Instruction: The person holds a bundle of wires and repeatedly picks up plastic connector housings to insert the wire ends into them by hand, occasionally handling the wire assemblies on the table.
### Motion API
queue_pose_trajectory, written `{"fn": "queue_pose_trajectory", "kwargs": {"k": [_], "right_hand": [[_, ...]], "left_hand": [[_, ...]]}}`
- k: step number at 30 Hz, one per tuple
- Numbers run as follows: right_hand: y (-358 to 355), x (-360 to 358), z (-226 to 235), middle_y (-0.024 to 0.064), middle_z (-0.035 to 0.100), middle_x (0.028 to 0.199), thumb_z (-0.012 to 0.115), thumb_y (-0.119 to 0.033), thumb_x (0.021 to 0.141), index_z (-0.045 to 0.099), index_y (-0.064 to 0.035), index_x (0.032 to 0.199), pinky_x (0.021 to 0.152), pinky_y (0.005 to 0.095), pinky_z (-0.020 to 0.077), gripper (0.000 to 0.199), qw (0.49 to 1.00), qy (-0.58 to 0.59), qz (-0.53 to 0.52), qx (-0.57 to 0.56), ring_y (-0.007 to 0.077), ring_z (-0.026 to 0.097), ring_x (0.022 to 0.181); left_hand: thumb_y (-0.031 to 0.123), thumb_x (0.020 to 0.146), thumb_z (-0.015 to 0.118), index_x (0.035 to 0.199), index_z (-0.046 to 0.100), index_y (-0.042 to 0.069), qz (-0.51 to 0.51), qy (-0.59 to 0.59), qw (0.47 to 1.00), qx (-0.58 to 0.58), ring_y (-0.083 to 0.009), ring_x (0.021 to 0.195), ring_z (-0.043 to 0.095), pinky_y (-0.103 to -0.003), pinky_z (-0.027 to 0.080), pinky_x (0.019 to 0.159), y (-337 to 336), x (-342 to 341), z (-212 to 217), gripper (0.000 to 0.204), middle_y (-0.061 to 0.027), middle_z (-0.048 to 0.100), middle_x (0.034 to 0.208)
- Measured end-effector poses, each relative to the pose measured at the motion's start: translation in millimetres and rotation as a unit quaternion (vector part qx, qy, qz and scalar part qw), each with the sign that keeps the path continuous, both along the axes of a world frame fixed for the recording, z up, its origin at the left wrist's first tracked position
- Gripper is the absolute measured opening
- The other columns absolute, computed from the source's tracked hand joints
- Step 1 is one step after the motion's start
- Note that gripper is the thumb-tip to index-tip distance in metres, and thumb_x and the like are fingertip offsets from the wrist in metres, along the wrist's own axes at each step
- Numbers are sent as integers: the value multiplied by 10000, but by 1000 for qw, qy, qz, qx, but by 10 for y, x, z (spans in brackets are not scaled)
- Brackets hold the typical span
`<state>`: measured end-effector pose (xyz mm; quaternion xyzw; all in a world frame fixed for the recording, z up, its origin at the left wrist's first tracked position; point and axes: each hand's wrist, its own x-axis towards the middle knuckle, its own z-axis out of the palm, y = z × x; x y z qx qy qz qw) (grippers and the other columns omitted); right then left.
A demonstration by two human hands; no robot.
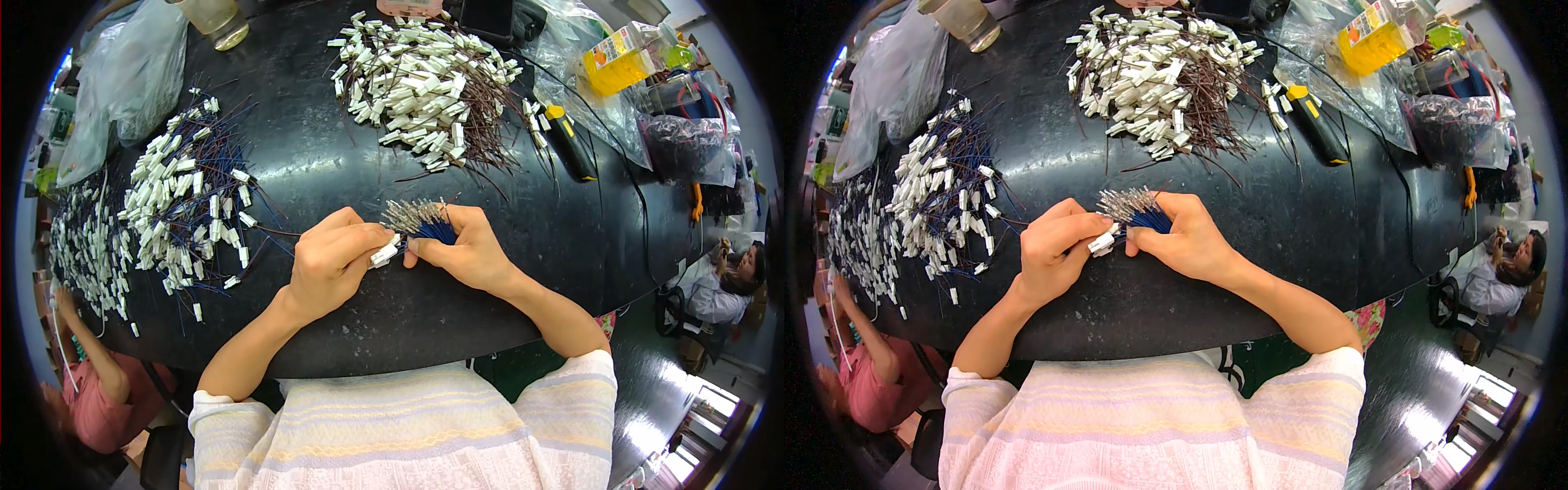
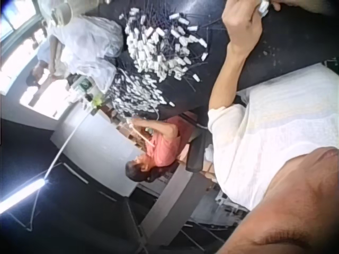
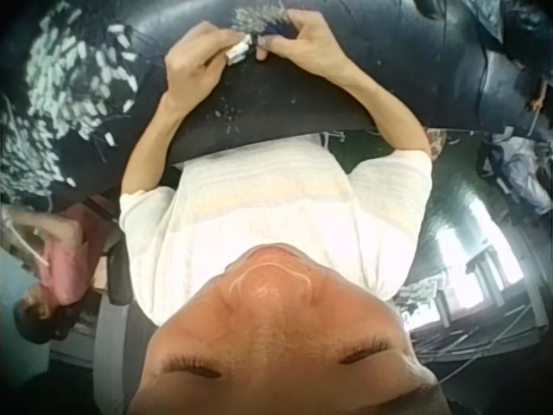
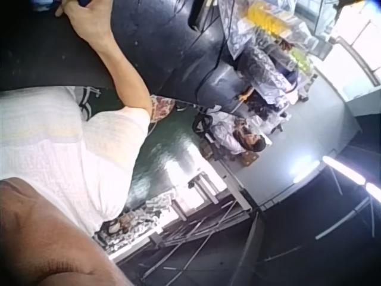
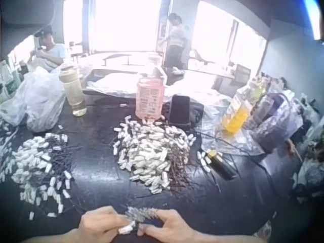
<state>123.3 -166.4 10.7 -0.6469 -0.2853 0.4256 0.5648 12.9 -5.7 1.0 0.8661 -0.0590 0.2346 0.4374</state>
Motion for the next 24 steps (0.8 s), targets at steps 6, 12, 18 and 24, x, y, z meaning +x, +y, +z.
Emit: {"fn": "queue_pose_trajectory", "kwargs": {"k": [6,12,18,24], "right_hand": [[-11,7,7,7,604,672,555,-12,763,606,0,815,577,205,411,74,1000,-1,13,0,53,530,640],[-23,5,-20,7,601,655,582,-11,767,600,1,782,522,189,393,26,1000,6,5,8,32,506,581],[-3,-20,-14,24,598,635,584,-18,729,599,15,757,546,208,428,47,1000,19,-20,1,57,540,598],[0,-34,-76,14,589,615,600,-32,706,606,15,760,510,215,404,72,999,1,-44,20,54,511,562]], "left_hand": [[-90,624,600,807,628,-20,-23,-7,1000,3,-216,582,546,-290,435,509,16,9,-8,198,-110,626,716],[-78,646,629,817,639,-26,-31,38,996,-75,-200,597,556,-273,440,517,9,-6,21,179,-105,631,726],[-79,655,638,808,644,-29,-26,15,999,-39,-191,586,553,-272,434,505,-43,17,14,161,-103,621,693],[-80,657,636,810,645,-27,-5,34,999,-42,-186,577,551,-265,427,500,-52,36,7,162,-106,611,685]]}}
